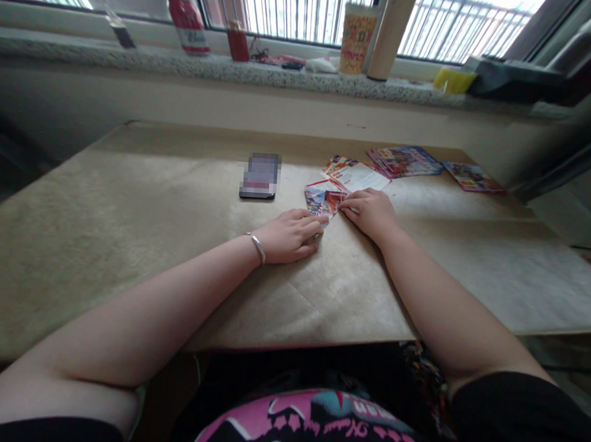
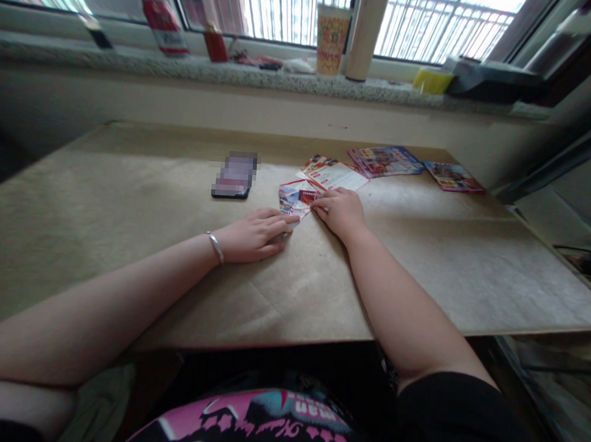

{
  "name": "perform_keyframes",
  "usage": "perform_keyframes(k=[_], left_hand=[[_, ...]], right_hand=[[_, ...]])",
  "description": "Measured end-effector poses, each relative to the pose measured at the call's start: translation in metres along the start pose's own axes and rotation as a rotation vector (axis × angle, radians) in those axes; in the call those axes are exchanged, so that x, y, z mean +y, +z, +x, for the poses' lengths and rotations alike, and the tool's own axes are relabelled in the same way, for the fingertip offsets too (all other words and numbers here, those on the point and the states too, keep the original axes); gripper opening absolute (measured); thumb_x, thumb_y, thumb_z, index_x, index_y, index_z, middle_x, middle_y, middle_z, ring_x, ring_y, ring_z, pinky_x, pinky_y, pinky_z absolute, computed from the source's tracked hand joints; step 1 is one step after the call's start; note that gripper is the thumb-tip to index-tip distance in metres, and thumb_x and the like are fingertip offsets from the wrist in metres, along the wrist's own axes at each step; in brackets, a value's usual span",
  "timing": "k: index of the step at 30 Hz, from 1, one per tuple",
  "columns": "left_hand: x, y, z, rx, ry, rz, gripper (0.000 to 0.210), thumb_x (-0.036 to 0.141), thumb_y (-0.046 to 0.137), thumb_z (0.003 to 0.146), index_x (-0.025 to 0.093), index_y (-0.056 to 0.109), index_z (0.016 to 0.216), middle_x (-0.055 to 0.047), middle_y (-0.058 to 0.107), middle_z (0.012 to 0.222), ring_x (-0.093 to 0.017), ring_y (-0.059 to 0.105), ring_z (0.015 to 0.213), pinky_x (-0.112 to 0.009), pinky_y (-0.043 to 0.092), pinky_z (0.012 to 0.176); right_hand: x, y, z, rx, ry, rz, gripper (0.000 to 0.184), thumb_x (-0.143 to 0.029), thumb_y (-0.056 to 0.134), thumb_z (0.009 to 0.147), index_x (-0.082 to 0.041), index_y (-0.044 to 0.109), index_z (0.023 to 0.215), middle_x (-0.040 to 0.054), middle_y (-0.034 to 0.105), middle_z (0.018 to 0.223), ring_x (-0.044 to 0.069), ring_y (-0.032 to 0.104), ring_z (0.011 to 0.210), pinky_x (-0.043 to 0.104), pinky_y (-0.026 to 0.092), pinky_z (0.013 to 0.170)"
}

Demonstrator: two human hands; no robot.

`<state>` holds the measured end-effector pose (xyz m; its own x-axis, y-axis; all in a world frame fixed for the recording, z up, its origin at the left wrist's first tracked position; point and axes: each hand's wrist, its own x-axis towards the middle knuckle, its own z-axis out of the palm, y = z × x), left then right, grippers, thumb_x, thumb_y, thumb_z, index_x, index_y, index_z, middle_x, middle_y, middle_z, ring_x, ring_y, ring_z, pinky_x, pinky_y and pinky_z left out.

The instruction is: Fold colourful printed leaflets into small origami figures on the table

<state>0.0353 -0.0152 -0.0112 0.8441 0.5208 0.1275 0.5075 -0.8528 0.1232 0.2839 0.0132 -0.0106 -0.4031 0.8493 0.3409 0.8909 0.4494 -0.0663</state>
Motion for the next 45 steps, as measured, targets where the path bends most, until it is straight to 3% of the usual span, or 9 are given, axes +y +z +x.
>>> perform_keyframes(k=[14, 28, 32, 35, 39, 42, 45], left_hand=[[0.0, 0.0, 0.0, 0.016, 0.011, -0.015, 0.03, 0.034, 0.05, 0.093, 0.017, 0.059, 0.116, -0.007, 0.045, 0.15, -0.027, 0.044, 0.131, -0.043, 0.034, 0.111], [0.001, -0.001, 0.001, 0.016, 0.012, -0.013, 0.029, 0.033, 0.051, 0.093, 0.016, 0.059, 0.116, -0.009, 0.045, 0.149, -0.028, 0.045, 0.13, -0.043, 0.035, 0.111], [0.001, -0.003, 0.001, 0.072, 0.02, -0.029, 0.024, 0.034, 0.048, 0.094, 0.017, 0.06, 0.106, -0.008, 0.055, 0.14, -0.027, 0.05, 0.122, -0.042, 0.04, 0.106], [0.001, -0.003, 0.002, 0.119, -0.027, -0.056, 0.021, 0.034, 0.048, 0.094, 0.017, 0.058, 0.103, -0.01, 0.064, 0.121, -0.025, 0.055, 0.113, -0.04, 0.045, 0.1], [-0.003, -0.002, 0.004, 0.188, -0.186, -0.062, 0.016, 0.028, 0.052, 0.089, 0.017, 0.058, 0.099, -0.01, 0.066, 0.102, -0.025, 0.059, 0.1, -0.039, 0.049, 0.091], [-0.007, 0.001, 0.005, 0.221, -0.254, -0.074, 0.014, 0.027, 0.056, 0.086, 0.017, 0.059, 0.095, -0.01, 0.064, 0.098, -0.026, 0.059, 0.098, -0.04, 0.05, 0.09], [-0.01, 0.004, 0.006, 0.282, -0.264, -0.108, 0.014, 0.024, 0.059, 0.083, 0.017, 0.059, 0.095, -0.01, 0.061, 0.102, -0.024, 0.059, 0.098, -0.038, 0.05, 0.092]], right_hand=[[-0.003, -0.001, 0.001, 0.024, 0.165, -0.099, 0.032, -0.043, 0.049, 0.095, -0.031, 0.077, 0.104, 0.0049, 0.074, 0.107, 0.025, 0.06, 0.095, 0.039, 0.041, 0.084], [-0.004, 0.001, 0.002, 0.016, 0.256, -0.193, 0.033, -0.031, 0.046, 0.093, -0.026, 0.075, 0.109, 0.0106, 0.072, 0.108, 0.028, 0.06, 0.094, 0.042, 0.041, 0.078], [-0.004, 0.001, 0.002, 0.006, 0.252, -0.178, 0.032, -0.03, 0.047, 0.093, -0.022, 0.075, 0.107, 0.0123, 0.071, 0.108, 0.029, 0.059, 0.097, 0.042, 0.041, 0.08], [-0.009, -0.001, -0.002, 0.041, 0.241, -0.151, 0.031, -0.032, 0.05, 0.091, -0.019, 0.072, 0.109, 0.0137, 0.069, 0.11, 0.03, 0.058, 0.099, 0.043, 0.042, 0.082], [-0.014, -0.002, -0.005, 0.107, 0.065, -0.051, 0.032, -0.031, 0.057, 0.088, -0.017, 0.068, 0.114, 0.0133, 0.067, 0.116, 0.03, 0.056, 0.105, 0.042, 0.043, 0.09], [-0.015, 0.0, -0.004, 0.092, -0.175, 0.044, 0.026, -0.029, 0.055, 0.09, -0.021, 0.07, 0.109, 0.0087, 0.068, 0.118, 0.026, 0.055, 0.109, 0.04, 0.042, 0.096], [-0.016, 0.003, 0.0, 0.072, -0.278, 0.067, 0.023, -0.028, 0.052, 0.093, -0.023, 0.072, 0.104, 0.0063, 0.071, 0.114, 0.024, 0.056, 0.108, 0.038, 0.042, 0.095]])
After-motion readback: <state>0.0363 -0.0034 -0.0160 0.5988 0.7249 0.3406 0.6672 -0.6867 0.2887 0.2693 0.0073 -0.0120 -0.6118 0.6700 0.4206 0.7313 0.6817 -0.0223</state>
